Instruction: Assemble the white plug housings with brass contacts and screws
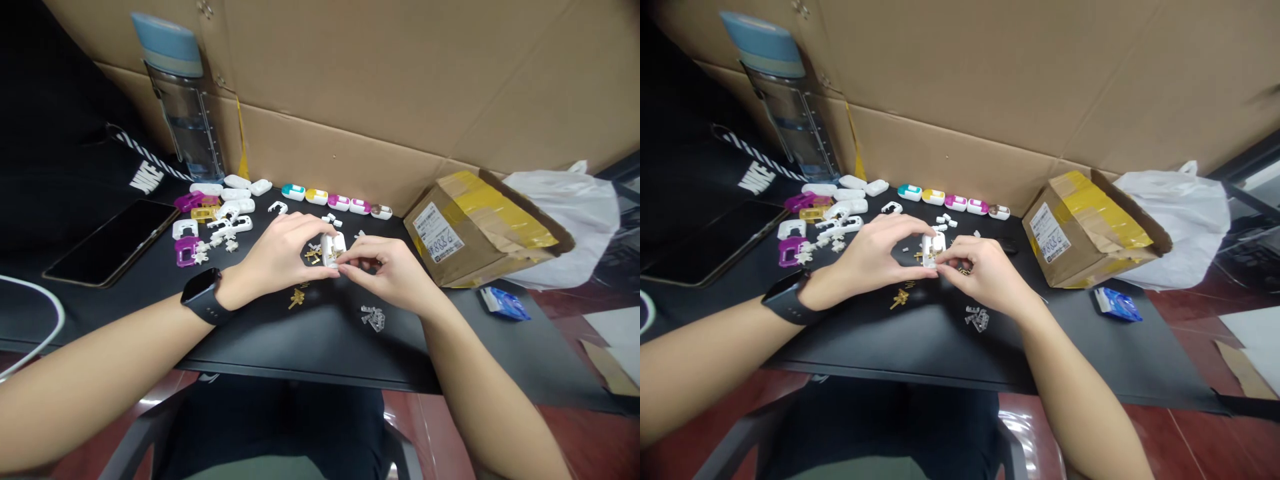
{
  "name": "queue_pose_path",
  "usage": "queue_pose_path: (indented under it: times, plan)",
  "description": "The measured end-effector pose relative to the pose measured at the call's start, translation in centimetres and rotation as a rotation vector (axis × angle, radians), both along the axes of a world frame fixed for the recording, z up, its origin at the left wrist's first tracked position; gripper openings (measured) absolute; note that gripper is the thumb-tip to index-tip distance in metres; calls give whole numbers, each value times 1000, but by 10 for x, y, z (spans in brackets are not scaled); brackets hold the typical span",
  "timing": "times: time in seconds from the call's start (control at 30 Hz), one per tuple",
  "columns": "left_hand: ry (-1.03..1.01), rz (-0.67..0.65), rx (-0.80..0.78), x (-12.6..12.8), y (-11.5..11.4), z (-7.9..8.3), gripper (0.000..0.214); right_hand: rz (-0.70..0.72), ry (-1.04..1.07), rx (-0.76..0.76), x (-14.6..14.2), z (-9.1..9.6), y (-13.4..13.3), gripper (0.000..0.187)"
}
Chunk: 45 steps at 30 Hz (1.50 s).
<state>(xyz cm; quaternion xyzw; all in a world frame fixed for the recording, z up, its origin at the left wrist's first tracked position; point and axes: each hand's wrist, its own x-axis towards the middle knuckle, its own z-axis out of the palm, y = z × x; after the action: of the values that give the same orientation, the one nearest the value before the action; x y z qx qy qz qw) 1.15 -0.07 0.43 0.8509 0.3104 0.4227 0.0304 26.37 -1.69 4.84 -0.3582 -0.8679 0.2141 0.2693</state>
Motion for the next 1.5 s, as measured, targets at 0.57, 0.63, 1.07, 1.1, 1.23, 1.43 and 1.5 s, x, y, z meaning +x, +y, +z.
queue_pose_path:
  times: [0.57, 0.63, 1.07, 1.1, 1.23, 1.43, 1.5]
  plan:
    - [12, 8, -19, 1, 0, -1, 52, 12, -53, 67, 1, 1, -1, 10]
    - [10, 3, -17, 1, 0, -1, 53, 12, -52, 65, 2, 1, -1, 9]
    - [17, 14, -35, 1, 0, -2, 51, 12, -47, 59, 2, 1, -2, 9]
    - [13, 12, -30, 1, 0, -2, 52, 11, -47, 59, 2, 2, -2, 10]
    - [0, 0, -16, 1, 0, -2, 52, 10, -38, 66, 3, 3, -3, 11]
    - [19, 0, -38, 1, 1, -3, 59, -19, -2, 97, 9, 9, 0, 9]
    - [33, 1, -38, 1, 1, -3, 63, -69, 17, 102, 14, 10, 5, 11]
